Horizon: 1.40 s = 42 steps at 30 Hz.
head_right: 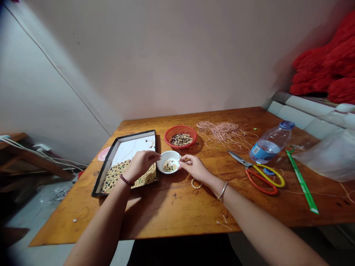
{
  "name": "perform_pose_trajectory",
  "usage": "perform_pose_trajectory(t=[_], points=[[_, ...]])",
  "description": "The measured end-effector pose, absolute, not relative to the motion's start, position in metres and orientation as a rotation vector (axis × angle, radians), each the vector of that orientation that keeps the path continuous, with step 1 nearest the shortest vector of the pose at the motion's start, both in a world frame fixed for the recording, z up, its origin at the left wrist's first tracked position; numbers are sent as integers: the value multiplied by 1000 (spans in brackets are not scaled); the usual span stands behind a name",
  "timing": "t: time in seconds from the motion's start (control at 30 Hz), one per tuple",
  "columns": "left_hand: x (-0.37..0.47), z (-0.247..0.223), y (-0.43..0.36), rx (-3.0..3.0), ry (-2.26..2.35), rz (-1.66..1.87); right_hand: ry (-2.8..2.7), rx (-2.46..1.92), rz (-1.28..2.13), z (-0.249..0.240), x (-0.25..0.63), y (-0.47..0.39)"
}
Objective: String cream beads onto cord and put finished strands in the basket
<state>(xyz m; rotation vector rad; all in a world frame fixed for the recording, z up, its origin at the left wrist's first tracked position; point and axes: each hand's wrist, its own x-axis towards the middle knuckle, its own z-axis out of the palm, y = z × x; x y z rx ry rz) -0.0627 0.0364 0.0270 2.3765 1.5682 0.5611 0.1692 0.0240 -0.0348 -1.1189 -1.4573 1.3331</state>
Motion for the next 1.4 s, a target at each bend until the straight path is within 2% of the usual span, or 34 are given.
perform_pose_trajectory(t=[0.1,0.37,0.63,0.97,1.4], points=[[-49,18,33,2409,1430,571,-1453,-1116,1333,-34,169,24],[-31,2,30,2578,1435,277,-1466,-1121,1329,-32,170,24],[-33,7,29,2542,1403,304,-1475,-1114,1317,-35,170,25],[-31,12,24,2592,1468,113,-1471,-1111,1302,-35,169,25],[-28,8,22,2757,1333,134,-1471,-1077,1182,-34,169,25]])
